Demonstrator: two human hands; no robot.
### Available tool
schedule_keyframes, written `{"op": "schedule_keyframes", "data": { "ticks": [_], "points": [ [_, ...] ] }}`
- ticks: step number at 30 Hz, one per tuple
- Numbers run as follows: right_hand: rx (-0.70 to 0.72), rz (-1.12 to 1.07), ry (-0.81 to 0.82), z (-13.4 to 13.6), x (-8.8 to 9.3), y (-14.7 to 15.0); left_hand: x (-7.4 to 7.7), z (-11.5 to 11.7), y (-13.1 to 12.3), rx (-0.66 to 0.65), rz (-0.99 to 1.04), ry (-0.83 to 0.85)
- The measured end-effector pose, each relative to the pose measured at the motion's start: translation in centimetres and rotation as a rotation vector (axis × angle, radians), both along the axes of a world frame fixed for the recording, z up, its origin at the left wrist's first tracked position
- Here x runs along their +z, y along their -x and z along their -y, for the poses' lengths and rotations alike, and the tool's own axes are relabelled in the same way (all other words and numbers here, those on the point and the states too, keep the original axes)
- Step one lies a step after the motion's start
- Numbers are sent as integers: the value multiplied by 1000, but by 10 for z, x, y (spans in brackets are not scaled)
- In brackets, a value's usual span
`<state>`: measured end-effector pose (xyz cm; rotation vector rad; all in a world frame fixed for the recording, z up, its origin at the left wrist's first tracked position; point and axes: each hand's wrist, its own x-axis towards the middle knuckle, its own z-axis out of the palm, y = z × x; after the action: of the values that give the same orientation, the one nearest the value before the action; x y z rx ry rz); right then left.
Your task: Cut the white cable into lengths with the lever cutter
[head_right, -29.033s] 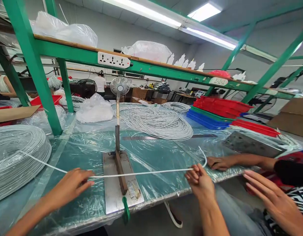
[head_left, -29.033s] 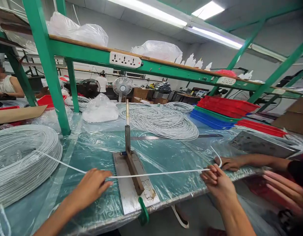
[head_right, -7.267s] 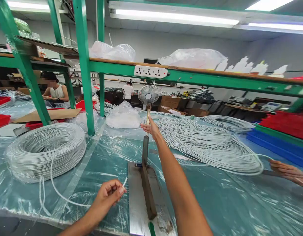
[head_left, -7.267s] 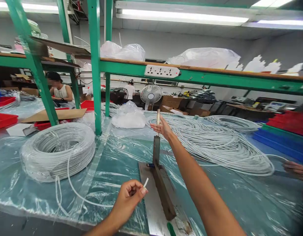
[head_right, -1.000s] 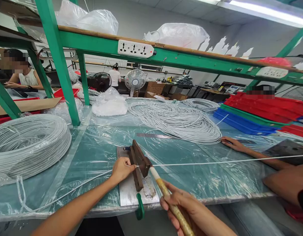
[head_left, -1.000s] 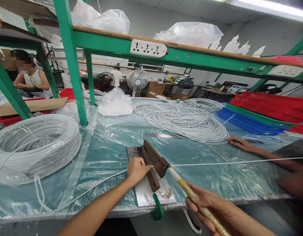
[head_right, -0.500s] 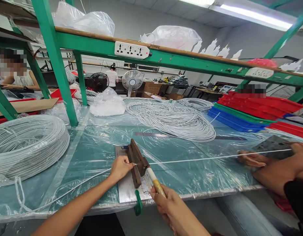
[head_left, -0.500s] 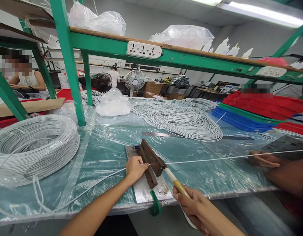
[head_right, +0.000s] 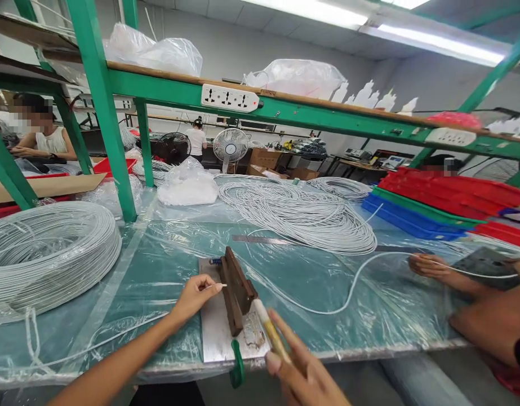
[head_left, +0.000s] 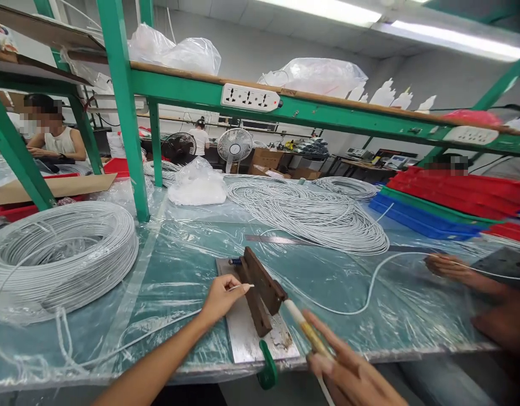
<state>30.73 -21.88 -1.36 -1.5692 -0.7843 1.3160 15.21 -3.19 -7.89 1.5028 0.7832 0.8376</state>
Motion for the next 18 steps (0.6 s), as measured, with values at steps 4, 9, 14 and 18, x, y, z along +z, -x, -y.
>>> {"op": "schedule_keyframes", "data": {
  "ticks": [4, 9, 14, 18],
  "points": [
    [23, -211, -163, -42, 70, -18, 7, 4, 21, -51, 66, 31],
    [10, -251, -347, -134, 124, -24, 10, 25, 35, -93, 18, 92],
    [88, -105, -438, -234, 128, -29, 13, 44, 40, -112, -1, 133],
    [89, -47, -415, -291, 109, -32, 11, 46, 43, -92, -28, 136]
  ]
}}
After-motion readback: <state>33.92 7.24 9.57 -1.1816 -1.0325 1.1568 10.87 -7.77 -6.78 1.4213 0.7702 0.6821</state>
